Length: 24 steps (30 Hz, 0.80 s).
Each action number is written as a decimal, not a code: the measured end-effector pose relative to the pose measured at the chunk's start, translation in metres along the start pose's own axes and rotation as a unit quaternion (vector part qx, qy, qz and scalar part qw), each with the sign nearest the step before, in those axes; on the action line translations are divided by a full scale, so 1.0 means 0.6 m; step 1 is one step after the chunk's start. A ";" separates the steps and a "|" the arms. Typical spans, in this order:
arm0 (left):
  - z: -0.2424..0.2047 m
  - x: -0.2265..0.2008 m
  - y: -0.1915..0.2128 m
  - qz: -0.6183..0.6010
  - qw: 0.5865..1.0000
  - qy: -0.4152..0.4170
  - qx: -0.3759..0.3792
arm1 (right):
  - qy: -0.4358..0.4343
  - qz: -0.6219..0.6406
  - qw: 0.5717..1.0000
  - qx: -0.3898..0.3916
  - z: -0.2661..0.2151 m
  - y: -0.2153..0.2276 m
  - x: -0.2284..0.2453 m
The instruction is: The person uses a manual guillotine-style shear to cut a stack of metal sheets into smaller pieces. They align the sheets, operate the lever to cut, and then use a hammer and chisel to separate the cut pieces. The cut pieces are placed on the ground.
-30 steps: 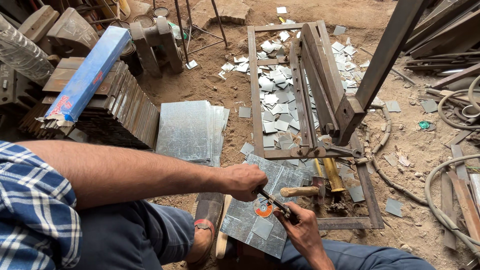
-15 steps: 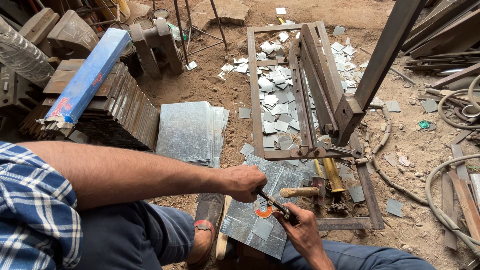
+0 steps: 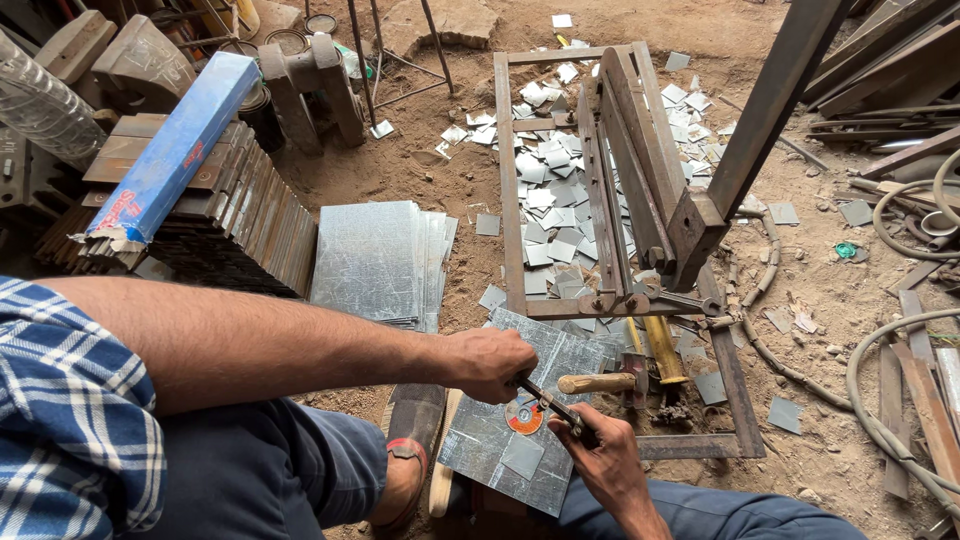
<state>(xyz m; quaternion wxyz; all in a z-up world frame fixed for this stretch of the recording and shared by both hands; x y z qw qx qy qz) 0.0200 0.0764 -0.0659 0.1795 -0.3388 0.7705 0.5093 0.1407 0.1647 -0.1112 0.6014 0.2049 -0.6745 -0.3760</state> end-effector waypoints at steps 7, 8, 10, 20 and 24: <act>0.002 -0.005 -0.003 0.017 1.000 -0.021 0.005 | 0.002 -0.004 1.000 0.005 -0.002 -0.001 -0.001; 0.003 -0.003 -0.007 0.020 0.999 -0.020 0.016 | 0.003 -0.008 1.000 0.011 -0.003 -0.005 -0.002; 0.003 -0.002 -0.012 0.025 0.999 -0.026 0.029 | 0.011 -0.005 1.000 0.023 -0.004 -0.014 -0.002; 0.000 0.003 -0.002 0.007 1.000 -0.010 0.001 | -0.006 0.023 0.999 0.033 -0.002 -0.023 -0.021; 0.005 0.009 0.024 -0.011 0.999 0.002 -0.034 | 0.012 0.081 0.997 -0.016 0.000 0.001 -0.010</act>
Point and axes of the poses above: each hand's wrist, its own z-axis towards the middle knuckle, its own y-axis out of the back of the hand, x = y × z, the point moved 10 cm from there along z, towards the middle knuckle, and after that the axes turned 13 degrees about -z, right-handed, at the moved point
